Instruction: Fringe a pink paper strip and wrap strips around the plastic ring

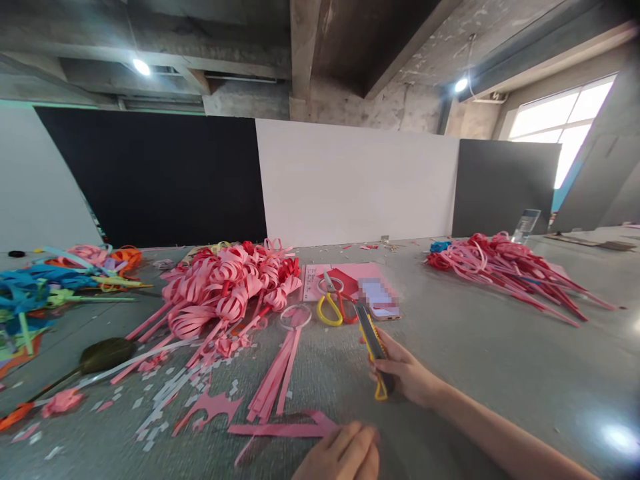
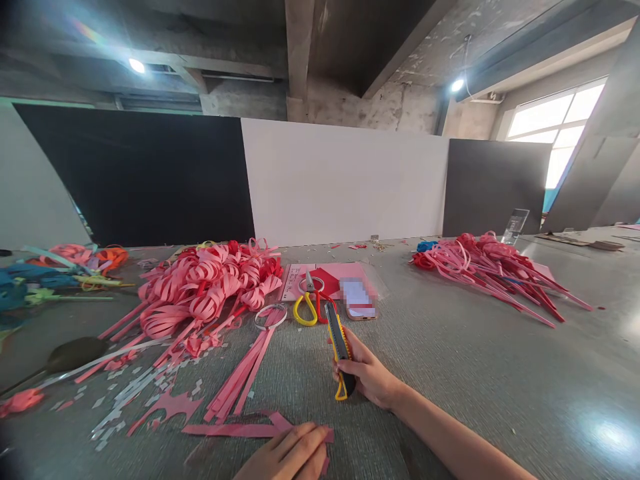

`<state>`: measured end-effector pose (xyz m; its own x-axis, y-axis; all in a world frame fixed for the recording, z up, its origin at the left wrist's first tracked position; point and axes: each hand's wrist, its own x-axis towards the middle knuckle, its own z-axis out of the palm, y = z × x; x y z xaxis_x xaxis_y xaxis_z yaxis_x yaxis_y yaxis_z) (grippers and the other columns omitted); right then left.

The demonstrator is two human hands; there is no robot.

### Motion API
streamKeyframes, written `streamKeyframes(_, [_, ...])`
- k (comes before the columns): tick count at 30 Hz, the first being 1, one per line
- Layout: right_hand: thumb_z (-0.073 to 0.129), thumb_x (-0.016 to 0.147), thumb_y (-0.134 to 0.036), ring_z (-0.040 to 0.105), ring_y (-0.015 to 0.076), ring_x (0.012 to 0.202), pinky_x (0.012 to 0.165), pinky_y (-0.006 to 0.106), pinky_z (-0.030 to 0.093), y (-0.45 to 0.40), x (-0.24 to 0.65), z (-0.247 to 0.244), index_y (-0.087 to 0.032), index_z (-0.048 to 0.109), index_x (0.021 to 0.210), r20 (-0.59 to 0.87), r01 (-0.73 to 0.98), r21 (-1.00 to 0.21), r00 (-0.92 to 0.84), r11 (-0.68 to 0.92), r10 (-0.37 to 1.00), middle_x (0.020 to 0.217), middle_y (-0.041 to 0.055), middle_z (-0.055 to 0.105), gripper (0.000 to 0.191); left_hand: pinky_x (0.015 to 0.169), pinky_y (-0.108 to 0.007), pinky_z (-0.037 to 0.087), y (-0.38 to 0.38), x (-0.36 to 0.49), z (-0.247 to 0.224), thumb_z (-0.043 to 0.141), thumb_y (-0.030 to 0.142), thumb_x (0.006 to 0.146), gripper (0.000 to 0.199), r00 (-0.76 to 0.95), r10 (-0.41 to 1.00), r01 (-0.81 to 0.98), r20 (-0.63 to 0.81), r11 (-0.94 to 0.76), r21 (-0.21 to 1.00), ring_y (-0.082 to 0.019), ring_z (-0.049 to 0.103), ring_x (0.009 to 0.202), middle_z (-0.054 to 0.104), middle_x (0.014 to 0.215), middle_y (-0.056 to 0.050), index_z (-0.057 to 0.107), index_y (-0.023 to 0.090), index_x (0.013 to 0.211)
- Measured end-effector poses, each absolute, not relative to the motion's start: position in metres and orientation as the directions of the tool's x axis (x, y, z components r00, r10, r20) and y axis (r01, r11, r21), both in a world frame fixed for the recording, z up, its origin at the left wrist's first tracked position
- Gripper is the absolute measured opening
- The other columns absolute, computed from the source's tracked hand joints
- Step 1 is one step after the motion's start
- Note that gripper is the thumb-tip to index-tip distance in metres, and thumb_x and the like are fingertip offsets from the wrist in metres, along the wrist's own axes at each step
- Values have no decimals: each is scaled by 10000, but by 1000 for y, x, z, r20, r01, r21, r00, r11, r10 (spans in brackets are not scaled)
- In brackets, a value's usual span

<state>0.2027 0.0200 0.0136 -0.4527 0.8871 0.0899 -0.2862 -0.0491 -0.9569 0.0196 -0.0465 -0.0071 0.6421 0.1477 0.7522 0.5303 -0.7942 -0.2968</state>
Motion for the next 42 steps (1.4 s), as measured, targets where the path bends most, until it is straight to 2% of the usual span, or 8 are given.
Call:
streamKeyframes(7, [459, 744, -282, 525, 126, 686, 659, 265, 402, 28, 201, 7, -216, 263, 1238, 189, 118, -971, -137, 205, 972, 778, -15, 492, 535, 607, -207, 475, -49, 16, -5, 255, 58, 869, 368, 617, 178, 585, 767, -756, -295, -129, 602, 739, 651, 773, -10, 595, 140, 751])
streamKeyframes(13, [414, 709, -151, 543, 168, 779, 717, 293, 407, 36, 213, 12, -166, 465, 1080, 255, 711, -668, -59, 220, 965, 866, 48, 551, 375, 506, -220, 435, -44, 22, -30, 253, 64, 856, 374, 492, 173, 662, 853, -711, -237, -139, 592, 638, 616, 672, -17, 564, 149, 667])
streamKeyframes(18, [421, 689, -92, 557, 171, 801, 696, 279, 416, 35, 226, 18, -165, 493, 1082, 217, 858, -425, -214, 289, 952, 957, 89, 521, 406, 444, -217, 394, -44, 23, -30, 262, 49, 840, 363, 421, 277, 713, 864, -690, -126, -129, 560, 549, 570, 595, -6, 536, 160, 630])
streamKeyframes(23, [383, 723, -75, 555, 211, 796, 630, 298, 404, 29, 227, 30, -135, 522, 1037, 134, 968, -168, -165, 186, 977, 945, 130, 528, 349, 476, -195, 410, -48, 11, -1, 375, 99, 845, 261, 652, 324, 585, 686, -789, -184, -111, 537, 556, 552, 598, 20, 538, 166, 652])
streamKeyframes(27, [400, 707, -55, 492, 254, 924, 753, 370, 365, 22, 216, 43, -159, 551, 996, 283, 985, -9, -161, 170, 946, 1054, 139, 511, 343, 497, -186, 422, -49, 7, 6, 417, 151, 840, 221, 650, 410, 573, 640, -818, -58, -111, 535, 571, 570, 628, 26, 549, 177, 665])
streamKeyframes(30, [394, 690, -35, 469, 214, 956, 797, 336, 356, 9, 201, 49, -175, 551, 980, 329, 927, -97, -313, 361, 891, 1055, 97, 513, 358, 512, -187, 429, -48, 7, 2, 447, 119, 803, 181, 651, 461, 583, 603, -812, -8, -114, 547, 578, 583, 641, 26, 552, 180, 669])
streamKeyframes(34, [447, 712, -118, 517, 140, 777, 679, 239, 388, -12, 183, 44, -201, 583, 824, 150, 697, -324, -630, 640, 762, 863, 27, 557, 195, 549, -211, 449, -47, 5, 2, 479, 79, 731, 140, 653, 533, 603, 538, -796, 56, -133, 568, 583, 595, 640, 21, 553, 178, 666])
streamKeyframes(42, [586, 650, -211, 510, 108, 650, 559, 200, 367, -26, 178, 45, -169, 593, 738, -1, 629, -503, -686, 592, 728, 807, 19, 546, 98, 560, -178, 438, -46, 3, 17, 546, 5, 600, 207, 602, 749, 632, 277, -659, 409, -125, 578, 630, 621, 688, 33, 594, 184, 692])
